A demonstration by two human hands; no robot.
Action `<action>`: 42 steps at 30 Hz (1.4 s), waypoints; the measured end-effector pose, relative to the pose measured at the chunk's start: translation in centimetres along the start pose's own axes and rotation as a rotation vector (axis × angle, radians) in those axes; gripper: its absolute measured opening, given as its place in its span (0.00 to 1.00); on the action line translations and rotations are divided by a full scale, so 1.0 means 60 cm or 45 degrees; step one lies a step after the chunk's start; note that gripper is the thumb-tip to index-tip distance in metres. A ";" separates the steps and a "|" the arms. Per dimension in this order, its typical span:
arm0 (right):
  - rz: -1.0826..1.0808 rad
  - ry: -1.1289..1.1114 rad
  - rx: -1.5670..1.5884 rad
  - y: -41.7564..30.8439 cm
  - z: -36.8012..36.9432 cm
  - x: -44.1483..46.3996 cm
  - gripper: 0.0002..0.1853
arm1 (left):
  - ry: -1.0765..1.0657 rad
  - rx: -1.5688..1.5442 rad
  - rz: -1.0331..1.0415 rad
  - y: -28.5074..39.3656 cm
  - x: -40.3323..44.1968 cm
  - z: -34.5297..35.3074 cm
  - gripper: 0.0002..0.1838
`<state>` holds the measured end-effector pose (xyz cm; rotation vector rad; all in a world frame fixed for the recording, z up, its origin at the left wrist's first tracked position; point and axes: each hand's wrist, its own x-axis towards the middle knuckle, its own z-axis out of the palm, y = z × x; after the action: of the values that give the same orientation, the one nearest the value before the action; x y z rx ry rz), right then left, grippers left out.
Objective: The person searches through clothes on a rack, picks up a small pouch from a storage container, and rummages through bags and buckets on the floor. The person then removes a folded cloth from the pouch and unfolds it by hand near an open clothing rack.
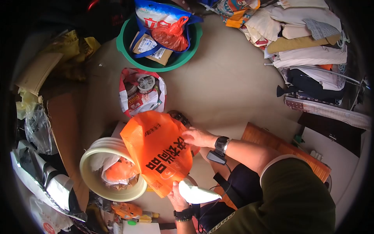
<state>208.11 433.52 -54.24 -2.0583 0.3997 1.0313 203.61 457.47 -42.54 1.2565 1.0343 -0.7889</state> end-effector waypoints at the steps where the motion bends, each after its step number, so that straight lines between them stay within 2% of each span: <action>1: -0.003 0.012 -0.012 -0.004 -0.003 -0.001 0.19 | 0.000 0.004 -0.031 -0.002 -0.008 -0.005 0.17; 4: -0.003 0.035 -0.042 -0.018 -0.007 -0.002 0.16 | 0.010 -0.001 -0.111 -0.027 -0.044 -0.033 0.16; 7: -0.376 0.521 0.087 -0.020 0.004 0.068 0.08 | 0.046 -0.038 -0.154 -0.052 -0.070 -0.064 0.14; 8: -0.386 0.531 0.073 -0.042 -0.011 0.096 0.06 | 0.052 -0.058 -0.173 -0.059 -0.074 -0.076 0.13; 10: -0.408 0.641 0.110 -0.086 -0.029 0.157 0.09 | 0.060 -0.104 -0.214 -0.076 -0.073 -0.096 0.13; 11: -0.285 0.556 0.361 -0.108 -0.034 0.185 0.12 | 0.075 -0.111 -0.308 -0.090 -0.065 -0.107 0.12; 13: -0.067 0.494 0.584 -0.108 0.006 0.273 0.17 | 0.021 -0.080 -0.313 -0.122 -0.048 -0.131 0.09; 14: -0.127 0.582 0.276 -0.088 0.031 0.316 0.21 | 0.021 -0.084 -0.330 -0.131 -0.042 -0.135 0.09; 16: 0.141 0.408 -0.045 -0.061 0.090 0.379 0.26 | 0.051 -0.112 -0.364 -0.129 -0.027 -0.136 0.07; 19: 0.340 -0.003 0.313 -0.074 0.091 0.358 0.30 | 0.077 -0.141 -0.404 -0.129 -0.025 -0.143 0.06; 22: 0.279 -0.054 1.587 -0.073 0.094 0.336 0.32 | 0.071 -0.151 -0.400 -0.123 -0.029 -0.147 0.05; 24: 0.056 0.025 1.760 -0.092 0.043 0.305 0.32 | 0.064 -0.115 -0.393 -0.105 -0.026 -0.141 0.06; 26: -0.034 0.070 1.884 -0.104 -0.004 0.300 0.32 | 0.042 0.039 -0.403 -0.079 -0.022 -0.121 0.08; 27: -0.095 0.092 1.817 -0.110 -0.024 0.299 0.36 | 0.031 0.119 -0.407 -0.071 -0.021 -0.115 0.09; 30: -0.163 0.244 1.668 -0.136 -0.070 0.308 0.40 | -0.116 0.134 -0.256 -0.076 -0.015 -0.114 0.09; 32: -0.200 0.212 1.626 -0.145 -0.084 0.314 0.44 | 0.014 -0.289 -0.418 -0.119 -0.012 -0.130 0.05; 33: -0.223 0.212 1.619 -0.148 -0.087 0.319 0.45 | 0.082 -0.500 -0.499 -0.141 -0.014 -0.141 0.08; 35: -0.269 0.269 1.686 -0.150 -0.087 0.334 0.48 | 0.273 -0.747 -0.635 -0.113 -0.020 -0.115 0.09; 37: -0.303 0.432 1.675 -0.163 -0.085 0.339 0.47 | 0.202 -0.708 -0.665 -0.115 -0.019 -0.120 0.09; 39: -0.312 0.507 1.585 -0.168 -0.088 0.341 0.47 | -0.131 -0.382 -0.590 -0.150 -0.012 -0.159 0.10; 40: -0.330 0.563 1.425 -0.160 -0.081 0.351 0.46 | -0.087 -0.414 -0.573 -0.136 -0.011 -0.142 0.07; 42: -0.366 0.668 1.094 -0.137 -0.057 0.381 0.45 | -0.003 -0.482 -0.535 -0.089 -0.004 -0.089 0.11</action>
<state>228.84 437.61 -66.68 -1.4870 0.6485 0.0678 197.66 461.83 -44.27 0.7233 1.3954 -0.8589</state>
